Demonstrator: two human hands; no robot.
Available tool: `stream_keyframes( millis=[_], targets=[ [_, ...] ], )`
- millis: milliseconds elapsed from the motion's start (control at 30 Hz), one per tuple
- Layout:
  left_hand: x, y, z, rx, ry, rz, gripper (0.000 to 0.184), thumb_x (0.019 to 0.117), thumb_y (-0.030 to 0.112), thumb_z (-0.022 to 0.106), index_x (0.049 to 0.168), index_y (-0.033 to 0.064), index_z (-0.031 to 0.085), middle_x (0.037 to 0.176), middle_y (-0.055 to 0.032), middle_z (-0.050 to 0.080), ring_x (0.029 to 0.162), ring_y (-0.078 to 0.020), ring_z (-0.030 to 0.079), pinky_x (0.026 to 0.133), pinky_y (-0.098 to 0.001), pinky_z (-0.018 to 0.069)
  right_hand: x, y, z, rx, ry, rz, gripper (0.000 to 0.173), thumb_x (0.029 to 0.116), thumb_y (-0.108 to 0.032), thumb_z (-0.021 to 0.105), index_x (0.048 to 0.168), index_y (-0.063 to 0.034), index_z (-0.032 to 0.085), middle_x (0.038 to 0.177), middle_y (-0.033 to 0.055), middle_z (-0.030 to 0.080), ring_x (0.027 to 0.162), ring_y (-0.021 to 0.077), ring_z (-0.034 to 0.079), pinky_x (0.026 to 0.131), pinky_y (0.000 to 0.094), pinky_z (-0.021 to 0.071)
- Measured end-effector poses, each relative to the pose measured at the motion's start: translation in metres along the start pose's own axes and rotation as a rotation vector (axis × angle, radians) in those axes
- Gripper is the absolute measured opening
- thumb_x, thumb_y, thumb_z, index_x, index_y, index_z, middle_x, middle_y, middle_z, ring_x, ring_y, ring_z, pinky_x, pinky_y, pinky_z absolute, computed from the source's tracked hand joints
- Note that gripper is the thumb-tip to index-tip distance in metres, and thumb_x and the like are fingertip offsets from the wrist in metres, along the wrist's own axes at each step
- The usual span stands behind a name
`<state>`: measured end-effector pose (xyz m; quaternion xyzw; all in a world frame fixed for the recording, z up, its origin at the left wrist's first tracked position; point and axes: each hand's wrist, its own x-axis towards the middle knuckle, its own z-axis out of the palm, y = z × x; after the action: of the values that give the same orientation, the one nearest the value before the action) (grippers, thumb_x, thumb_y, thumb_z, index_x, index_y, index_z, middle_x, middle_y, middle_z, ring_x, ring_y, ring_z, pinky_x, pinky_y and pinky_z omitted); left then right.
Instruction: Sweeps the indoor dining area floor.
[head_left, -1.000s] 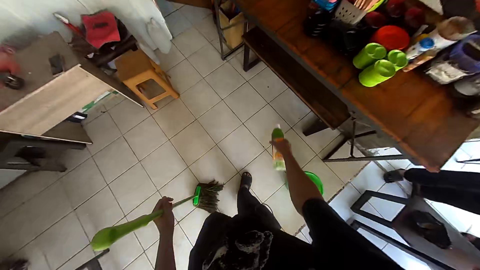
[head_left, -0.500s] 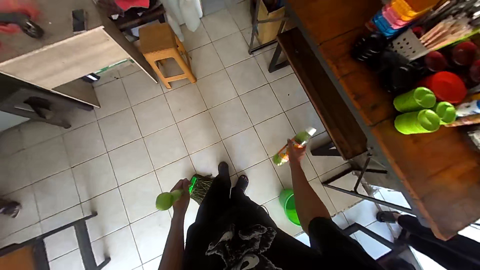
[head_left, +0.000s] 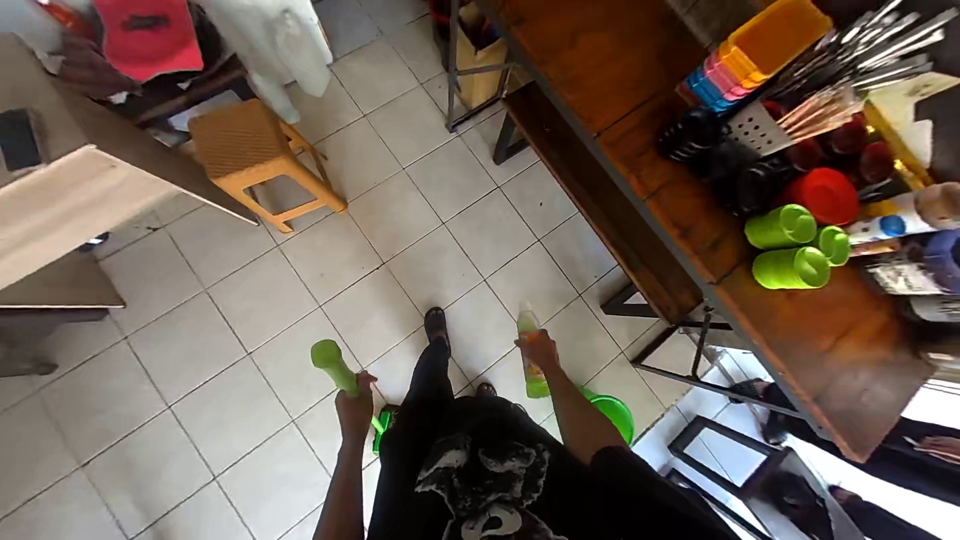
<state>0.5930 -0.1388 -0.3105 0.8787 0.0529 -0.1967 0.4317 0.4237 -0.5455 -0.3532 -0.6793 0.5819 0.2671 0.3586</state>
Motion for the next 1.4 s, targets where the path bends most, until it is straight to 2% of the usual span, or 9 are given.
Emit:
stream_keyframes(
  millis=[200, 433, 633, 767, 900, 1033, 1100, 1200, 1400],
  targets=[
    [0.066, 0.010, -0.019, 0.030, -0.059, -0.053, 0.036, 0.1085, 0.024, 0.046, 0.092, 0.0016, 0.070, 0.068, 0.0033, 0.058, 0.057, -0.0027, 0.049, 0.061, -0.0243, 0.0447, 0.036, -0.170, -0.060, 0.040, 0.092, -0.094, 0.090, 0.0828, -0.057, 0.079, 0.146, -0.0005, 0.048, 0.129, 0.0263, 0.065, 0.120, 0.0418, 0.063, 0.102, 0.0597, 0.0503],
    [0.107, 0.011, -0.030, 0.026, -0.047, -0.145, 0.037, 0.1091, 0.026, 0.046, 0.094, 0.0028, 0.070, 0.066, 0.0040, 0.055, 0.057, -0.0037, 0.047, 0.061, -0.0263, 0.0436, 0.062, -0.266, -0.095, 0.294, 0.375, -0.241, 0.092, 0.0800, -0.064, 0.079, 0.148, -0.0112, 0.045, 0.112, 0.0249, 0.071, 0.103, 0.0442, 0.069, 0.086, 0.0661, 0.0538],
    [0.126, 0.018, -0.017, 0.061, -0.096, -0.175, 0.037, 0.1081, 0.030, 0.049, 0.096, 0.0041, 0.072, 0.069, -0.0008, 0.059, 0.060, -0.0108, 0.050, 0.063, -0.0358, 0.0456, 0.055, -0.243, -0.087, 0.263, 0.358, -0.232, 0.098, 0.0810, -0.060, 0.080, 0.153, -0.0075, 0.040, 0.121, 0.0249, 0.069, 0.112, 0.0409, 0.068, 0.097, 0.0602, 0.0529],
    [0.140, 0.028, -0.007, 0.142, -0.197, -0.192, 0.041, 0.1086, 0.034, 0.046, 0.105, 0.0037, 0.074, 0.087, -0.0126, 0.070, 0.077, -0.0250, 0.064, 0.078, -0.0506, 0.0510, 0.042, -0.174, -0.052, 0.134, 0.245, -0.170, 0.100, 0.0823, -0.055, 0.081, 0.154, -0.0013, 0.037, 0.130, 0.0260, 0.065, 0.119, 0.0398, 0.065, 0.103, 0.0571, 0.0514],
    [0.147, 0.035, 0.000, 0.146, -0.258, -0.235, 0.040, 0.1080, 0.034, 0.047, 0.110, 0.0050, 0.074, 0.099, -0.0166, 0.073, 0.093, -0.0310, 0.068, 0.088, -0.0560, 0.0513, 0.018, -0.110, -0.019, -0.002, 0.157, -0.135, 0.102, 0.0817, -0.052, 0.083, 0.153, 0.0042, 0.035, 0.133, 0.0289, 0.062, 0.123, 0.0417, 0.062, 0.106, 0.0574, 0.0497],
    [0.146, 0.039, -0.002, 0.170, -0.293, -0.262, 0.038, 0.1072, 0.035, 0.048, 0.112, 0.0065, 0.074, 0.105, -0.0179, 0.073, 0.101, -0.0333, 0.069, 0.093, -0.0574, 0.0509, 0.017, -0.088, -0.003, -0.127, -0.006, -0.098, 0.089, 0.0824, -0.048, 0.084, 0.146, 0.0031, 0.047, 0.134, 0.0281, 0.062, 0.127, 0.0411, 0.060, 0.108, 0.0572, 0.0480],
    [0.146, 0.036, -0.004, 0.150, -0.283, -0.258, 0.038, 0.1068, 0.034, 0.050, 0.112, 0.0055, 0.074, 0.103, -0.0187, 0.073, 0.100, -0.0340, 0.069, 0.092, -0.0582, 0.0511, 0.029, -0.097, 0.001, -0.173, -0.084, -0.146, 0.075, 0.0826, -0.047, 0.083, 0.136, 0.0001, 0.061, 0.130, 0.0252, 0.065, 0.124, 0.0390, 0.062, 0.107, 0.0569, 0.0488],
    [0.149, 0.028, -0.008, 0.132, -0.248, -0.232, 0.038, 0.1070, 0.035, 0.049, 0.112, 0.0060, 0.074, 0.101, -0.0178, 0.073, 0.097, -0.0329, 0.068, 0.090, -0.0571, 0.0511, 0.033, -0.153, -0.002, -0.228, -0.121, -0.155, 0.081, 0.0828, -0.048, 0.082, 0.140, 0.0020, 0.055, 0.131, 0.0253, 0.064, 0.124, 0.0388, 0.062, 0.107, 0.0566, 0.0482],
    [0.151, 0.024, -0.012, 0.123, -0.240, -0.201, 0.041, 0.1076, 0.036, 0.045, 0.113, 0.0073, 0.074, 0.100, -0.0146, 0.072, 0.094, -0.0281, 0.068, 0.088, -0.0531, 0.0518, 0.026, -0.282, -0.026, -0.253, -0.001, -0.299, 0.086, 0.0833, -0.052, 0.080, 0.145, 0.0003, 0.049, 0.129, 0.0232, 0.066, 0.120, 0.0371, 0.064, 0.103, 0.0563, 0.0512]
  ],
)
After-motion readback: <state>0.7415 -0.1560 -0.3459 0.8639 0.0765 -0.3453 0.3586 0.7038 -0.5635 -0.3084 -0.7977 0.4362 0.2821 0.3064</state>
